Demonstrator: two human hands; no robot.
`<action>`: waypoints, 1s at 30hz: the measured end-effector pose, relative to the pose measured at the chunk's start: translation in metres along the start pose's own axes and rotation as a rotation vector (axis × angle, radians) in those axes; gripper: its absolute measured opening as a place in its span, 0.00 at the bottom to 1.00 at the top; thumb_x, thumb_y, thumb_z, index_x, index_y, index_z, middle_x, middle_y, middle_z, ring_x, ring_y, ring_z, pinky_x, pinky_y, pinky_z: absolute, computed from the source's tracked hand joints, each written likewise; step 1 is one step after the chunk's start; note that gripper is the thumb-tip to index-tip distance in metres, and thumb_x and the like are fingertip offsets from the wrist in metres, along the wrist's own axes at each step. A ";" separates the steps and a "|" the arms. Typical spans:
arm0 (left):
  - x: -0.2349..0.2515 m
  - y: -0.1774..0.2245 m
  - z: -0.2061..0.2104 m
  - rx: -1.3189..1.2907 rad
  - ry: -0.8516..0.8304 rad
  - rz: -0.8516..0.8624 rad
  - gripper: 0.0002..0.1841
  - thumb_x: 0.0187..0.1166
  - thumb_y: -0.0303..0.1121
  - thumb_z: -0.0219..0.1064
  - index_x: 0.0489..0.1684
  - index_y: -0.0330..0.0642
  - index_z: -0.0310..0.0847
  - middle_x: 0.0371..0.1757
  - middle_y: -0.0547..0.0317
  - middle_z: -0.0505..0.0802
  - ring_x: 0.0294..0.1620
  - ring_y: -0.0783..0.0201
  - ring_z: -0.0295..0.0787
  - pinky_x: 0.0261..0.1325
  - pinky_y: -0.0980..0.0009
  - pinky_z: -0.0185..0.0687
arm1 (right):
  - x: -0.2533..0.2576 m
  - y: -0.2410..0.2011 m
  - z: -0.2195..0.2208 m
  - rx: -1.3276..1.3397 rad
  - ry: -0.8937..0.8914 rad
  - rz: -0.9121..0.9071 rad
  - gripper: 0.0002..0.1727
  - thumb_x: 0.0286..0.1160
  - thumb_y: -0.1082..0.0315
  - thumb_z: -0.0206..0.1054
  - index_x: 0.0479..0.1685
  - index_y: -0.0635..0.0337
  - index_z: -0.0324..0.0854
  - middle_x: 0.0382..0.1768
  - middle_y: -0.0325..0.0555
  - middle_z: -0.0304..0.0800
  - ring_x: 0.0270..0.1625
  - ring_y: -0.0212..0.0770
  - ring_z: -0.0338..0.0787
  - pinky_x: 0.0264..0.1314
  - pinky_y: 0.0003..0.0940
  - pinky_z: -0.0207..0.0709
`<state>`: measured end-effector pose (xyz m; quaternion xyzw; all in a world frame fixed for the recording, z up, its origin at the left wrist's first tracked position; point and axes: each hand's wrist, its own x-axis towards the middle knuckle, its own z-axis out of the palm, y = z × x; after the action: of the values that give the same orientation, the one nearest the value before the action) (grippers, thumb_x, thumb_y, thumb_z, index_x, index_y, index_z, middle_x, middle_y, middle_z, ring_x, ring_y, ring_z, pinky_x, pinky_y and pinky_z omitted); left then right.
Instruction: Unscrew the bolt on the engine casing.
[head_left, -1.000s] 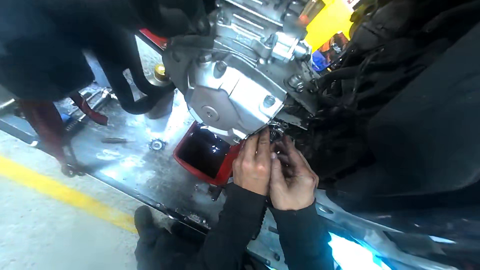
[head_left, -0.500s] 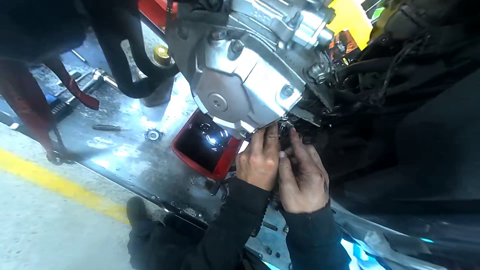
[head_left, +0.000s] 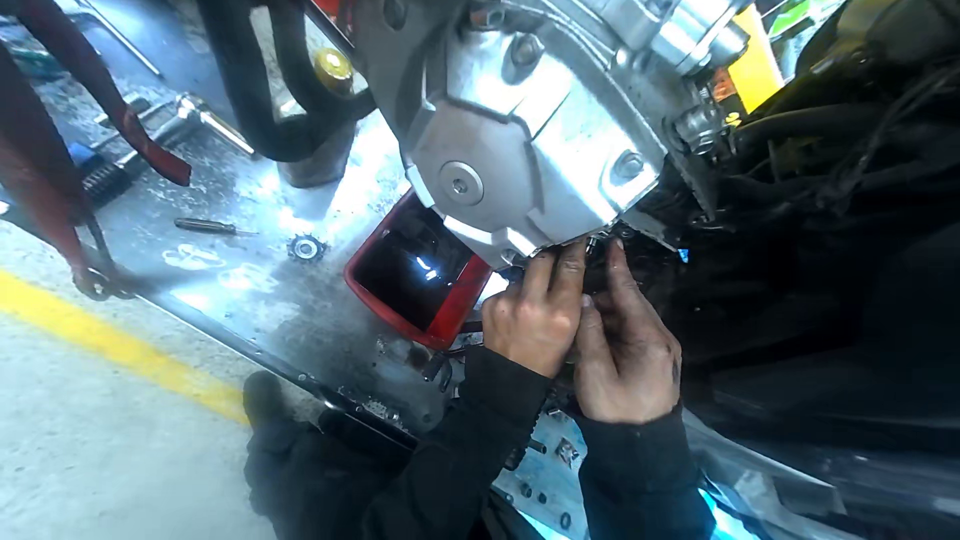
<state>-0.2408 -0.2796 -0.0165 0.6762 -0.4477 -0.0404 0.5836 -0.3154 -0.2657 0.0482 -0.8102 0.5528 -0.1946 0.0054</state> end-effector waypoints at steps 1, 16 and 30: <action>-0.002 -0.001 -0.002 -0.023 -0.003 -0.004 0.18 0.79 0.32 0.69 0.67 0.45 0.90 0.44 0.53 0.94 0.24 0.59 0.89 0.18 0.65 0.79 | 0.000 0.000 0.000 0.004 -0.009 -0.005 0.31 0.86 0.59 0.57 0.89 0.47 0.67 0.53 0.45 0.92 0.37 0.33 0.88 0.38 0.37 0.84; -0.028 -0.021 -0.030 -0.326 -0.379 -0.230 0.21 0.84 0.37 0.63 0.75 0.52 0.84 0.33 0.58 0.95 0.27 0.58 0.91 0.27 0.55 0.86 | 0.003 -0.001 -0.001 0.173 -0.059 -0.027 0.37 0.81 0.68 0.61 0.92 0.58 0.57 0.40 0.32 0.90 0.30 0.19 0.85 0.34 0.19 0.84; -0.030 -0.013 -0.020 -0.305 -0.563 -0.297 0.34 0.84 0.40 0.65 0.92 0.71 0.60 0.30 0.60 0.93 0.24 0.57 0.89 0.25 0.53 0.84 | 0.000 0.002 0.005 0.275 -0.029 -0.055 0.37 0.80 0.72 0.60 0.92 0.64 0.54 0.40 0.33 0.89 0.28 0.19 0.83 0.32 0.18 0.82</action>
<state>-0.2397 -0.2459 -0.0342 0.6015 -0.4766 -0.3761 0.5192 -0.3153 -0.2673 0.0437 -0.8195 0.4983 -0.2567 0.1189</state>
